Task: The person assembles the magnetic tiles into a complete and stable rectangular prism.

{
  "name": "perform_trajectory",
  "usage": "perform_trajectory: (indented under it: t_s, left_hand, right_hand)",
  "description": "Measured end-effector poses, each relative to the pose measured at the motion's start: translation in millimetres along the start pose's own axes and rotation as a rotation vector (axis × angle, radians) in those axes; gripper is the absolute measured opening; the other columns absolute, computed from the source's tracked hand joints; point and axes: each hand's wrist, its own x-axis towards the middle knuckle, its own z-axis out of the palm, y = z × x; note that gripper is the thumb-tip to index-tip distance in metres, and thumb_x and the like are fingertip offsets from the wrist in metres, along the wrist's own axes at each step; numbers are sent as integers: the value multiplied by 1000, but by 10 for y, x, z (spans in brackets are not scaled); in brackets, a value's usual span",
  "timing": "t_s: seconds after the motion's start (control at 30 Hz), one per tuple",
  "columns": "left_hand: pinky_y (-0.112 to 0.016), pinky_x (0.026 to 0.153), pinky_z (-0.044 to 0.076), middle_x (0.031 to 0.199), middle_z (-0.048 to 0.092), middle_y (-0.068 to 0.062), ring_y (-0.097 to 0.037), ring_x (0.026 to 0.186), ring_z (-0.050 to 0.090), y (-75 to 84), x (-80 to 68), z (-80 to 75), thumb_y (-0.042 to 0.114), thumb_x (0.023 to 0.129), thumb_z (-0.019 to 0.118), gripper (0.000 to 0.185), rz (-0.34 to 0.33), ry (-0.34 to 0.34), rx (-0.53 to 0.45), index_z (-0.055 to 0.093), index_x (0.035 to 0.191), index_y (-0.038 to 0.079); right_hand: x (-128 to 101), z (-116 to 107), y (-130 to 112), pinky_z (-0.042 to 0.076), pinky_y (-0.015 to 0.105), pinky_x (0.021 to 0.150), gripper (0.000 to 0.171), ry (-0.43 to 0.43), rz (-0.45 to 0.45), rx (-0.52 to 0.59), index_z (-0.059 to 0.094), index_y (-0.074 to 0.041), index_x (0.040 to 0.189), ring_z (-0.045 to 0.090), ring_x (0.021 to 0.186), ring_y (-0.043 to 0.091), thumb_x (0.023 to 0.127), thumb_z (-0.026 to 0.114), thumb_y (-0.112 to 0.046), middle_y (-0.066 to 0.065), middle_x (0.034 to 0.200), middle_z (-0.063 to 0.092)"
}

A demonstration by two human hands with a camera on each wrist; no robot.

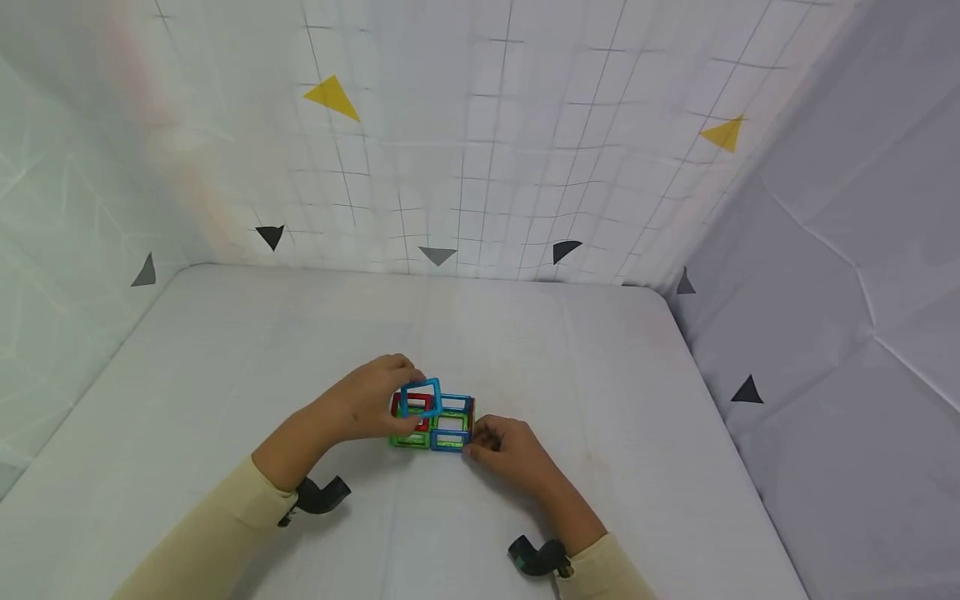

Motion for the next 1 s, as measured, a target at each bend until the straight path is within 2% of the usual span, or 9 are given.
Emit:
perform_trajectory:
  t_s: [0.17, 0.4, 0.6, 0.87, 1.0]
  left_hand:
    - [-30, 94, 54, 125, 60, 1, -12, 107, 54, 34, 34, 16, 48, 80, 79, 63, 4, -35, 41, 62, 132, 16]
    - [-27, 93, 53, 123, 58, 1, -10, 103, 52, 76, 70, 35, 45, 80, 79, 63, 13, -74, 75, 61, 133, 16]
    - [-27, 92, 53, 118, 58, 3, -11, 102, 52, 120, 84, 44, 41, 78, 80, 61, 42, -84, 77, 63, 130, 15]
    - [-30, 97, 52, 122, 59, 1, -13, 106, 52, 189, 112, 37, 40, 77, 82, 62, 40, -112, 68, 62, 131, 16]
    - [-29, 95, 52, 118, 59, 2, -12, 104, 52, 204, 145, 64, 41, 77, 82, 62, 59, -116, 65, 62, 130, 16]
  right_hand:
    - [0, -5, -6, 54, 26, 71, 19, 2, 8, 1, 70, -20, 106, 60, 79, 13, 90, 74, -28, -10, 85, 66]
    - [-10, -15, -21, 53, 26, 71, 17, -3, -12, 13, 70, -18, 106, 60, 79, 14, 91, 73, -26, -9, 86, 66]
    - [-7, -15, -5, 54, 26, 72, 16, 4, -25, 2, 70, -20, 105, 60, 79, 12, 91, 73, -25, -10, 86, 67]
    - [5, -2, 22, 54, 26, 73, 15, -8, -27, 4, 69, -23, 106, 61, 80, 12, 91, 72, -26, -13, 86, 66]
    - [1, -9, 13, 54, 26, 73, 14, -9, -29, 6, 68, -23, 105, 61, 80, 12, 91, 72, -26, -13, 87, 66]
